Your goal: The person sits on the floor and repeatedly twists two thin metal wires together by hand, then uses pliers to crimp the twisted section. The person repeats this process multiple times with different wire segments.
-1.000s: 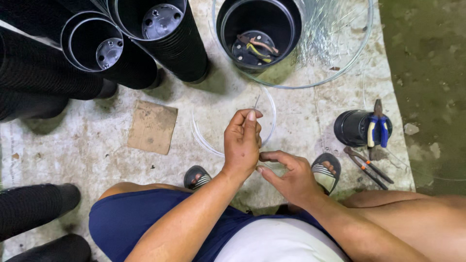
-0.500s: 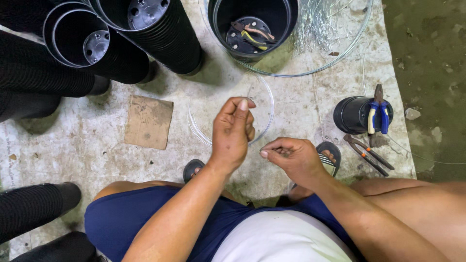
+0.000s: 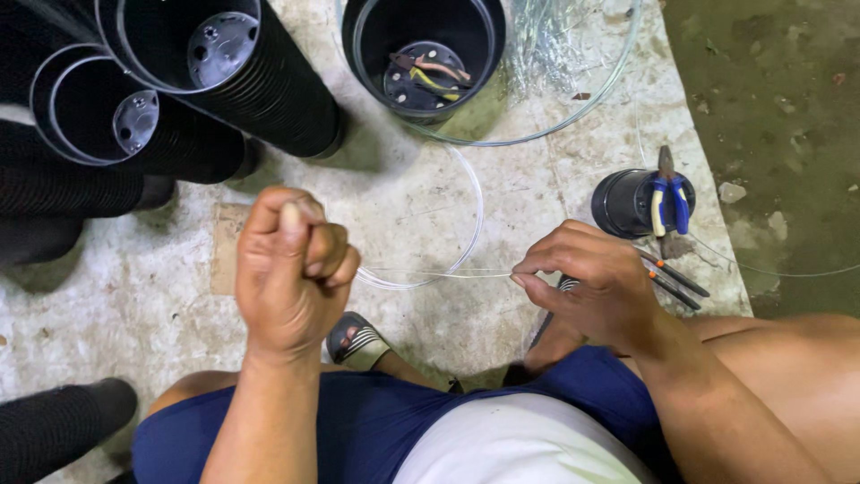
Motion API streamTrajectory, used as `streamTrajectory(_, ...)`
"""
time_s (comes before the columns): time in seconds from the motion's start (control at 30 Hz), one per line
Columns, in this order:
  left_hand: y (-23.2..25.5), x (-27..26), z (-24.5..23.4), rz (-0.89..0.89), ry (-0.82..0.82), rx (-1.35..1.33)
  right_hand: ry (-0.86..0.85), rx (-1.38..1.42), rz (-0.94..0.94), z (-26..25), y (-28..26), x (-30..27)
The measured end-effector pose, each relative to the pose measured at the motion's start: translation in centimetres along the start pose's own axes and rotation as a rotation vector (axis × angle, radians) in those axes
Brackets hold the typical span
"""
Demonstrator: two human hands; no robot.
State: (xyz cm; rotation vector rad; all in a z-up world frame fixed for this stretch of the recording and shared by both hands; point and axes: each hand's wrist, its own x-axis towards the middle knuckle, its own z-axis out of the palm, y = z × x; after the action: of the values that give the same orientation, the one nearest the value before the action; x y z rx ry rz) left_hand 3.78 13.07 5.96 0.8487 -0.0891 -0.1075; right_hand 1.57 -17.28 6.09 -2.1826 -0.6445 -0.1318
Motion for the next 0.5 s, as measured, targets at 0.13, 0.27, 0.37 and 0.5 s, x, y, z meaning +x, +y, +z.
streamTrajectory(0.13,0.9,-0.1,-0.3,0.031,0.013,0.013,0.055,0.044,-0.018,-0.6,-0.2,-0.3)
streamTrajectory(0.27,1.3,-0.2,-0.5,0.052,0.001,0.022,0.064,0.075,0.011,-0.9,-0.1,-0.6)
streamTrajectory(0.37,1.4,-0.2,-0.7,0.062,-0.004,0.031,0.054,0.109,0.058,-0.9,0.0,-0.9)
streamTrajectory(0.5,1.5,-0.1,-0.9,0.080,-0.004,0.058,0.032,0.165,0.086,-0.9,0.3,-1.1)
